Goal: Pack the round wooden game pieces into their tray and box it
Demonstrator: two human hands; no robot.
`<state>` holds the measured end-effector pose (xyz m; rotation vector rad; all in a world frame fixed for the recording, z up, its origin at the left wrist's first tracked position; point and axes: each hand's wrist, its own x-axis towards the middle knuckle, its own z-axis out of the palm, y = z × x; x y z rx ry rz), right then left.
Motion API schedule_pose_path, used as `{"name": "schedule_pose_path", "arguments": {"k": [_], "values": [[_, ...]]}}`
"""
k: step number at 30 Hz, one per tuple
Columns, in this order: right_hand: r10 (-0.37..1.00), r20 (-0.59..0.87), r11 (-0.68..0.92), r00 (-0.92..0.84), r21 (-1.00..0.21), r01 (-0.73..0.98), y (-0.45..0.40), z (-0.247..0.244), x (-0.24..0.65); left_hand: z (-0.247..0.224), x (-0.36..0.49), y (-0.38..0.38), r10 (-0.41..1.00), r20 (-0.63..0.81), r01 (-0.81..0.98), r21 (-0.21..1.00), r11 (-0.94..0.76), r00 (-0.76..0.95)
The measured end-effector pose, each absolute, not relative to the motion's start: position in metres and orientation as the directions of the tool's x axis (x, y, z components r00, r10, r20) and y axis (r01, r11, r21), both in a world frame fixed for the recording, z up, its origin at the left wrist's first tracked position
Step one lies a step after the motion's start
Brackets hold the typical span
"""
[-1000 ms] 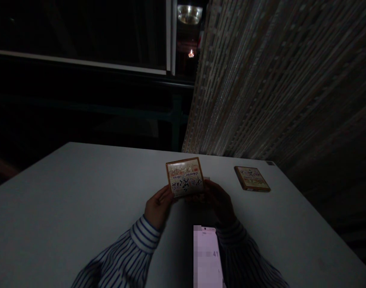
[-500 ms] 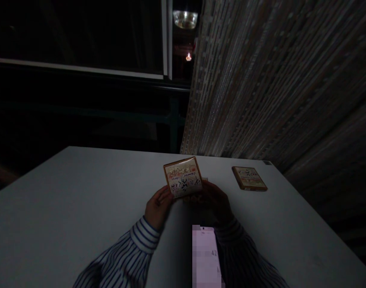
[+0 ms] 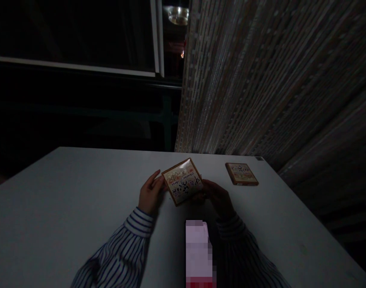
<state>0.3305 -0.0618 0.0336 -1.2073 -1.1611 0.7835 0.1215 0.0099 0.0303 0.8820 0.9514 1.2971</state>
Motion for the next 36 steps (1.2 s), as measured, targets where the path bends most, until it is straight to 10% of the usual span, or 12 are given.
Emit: {"name": "schedule_pose_path", "arguments": {"k": [36], "values": [[0.915,0.282,0.262,0.289,-0.959,0.106,-0.063,0.017,0.323,0.014,0.125,-0.003,0.979,-0.201,-0.541,0.820,0.187,0.033]]}}
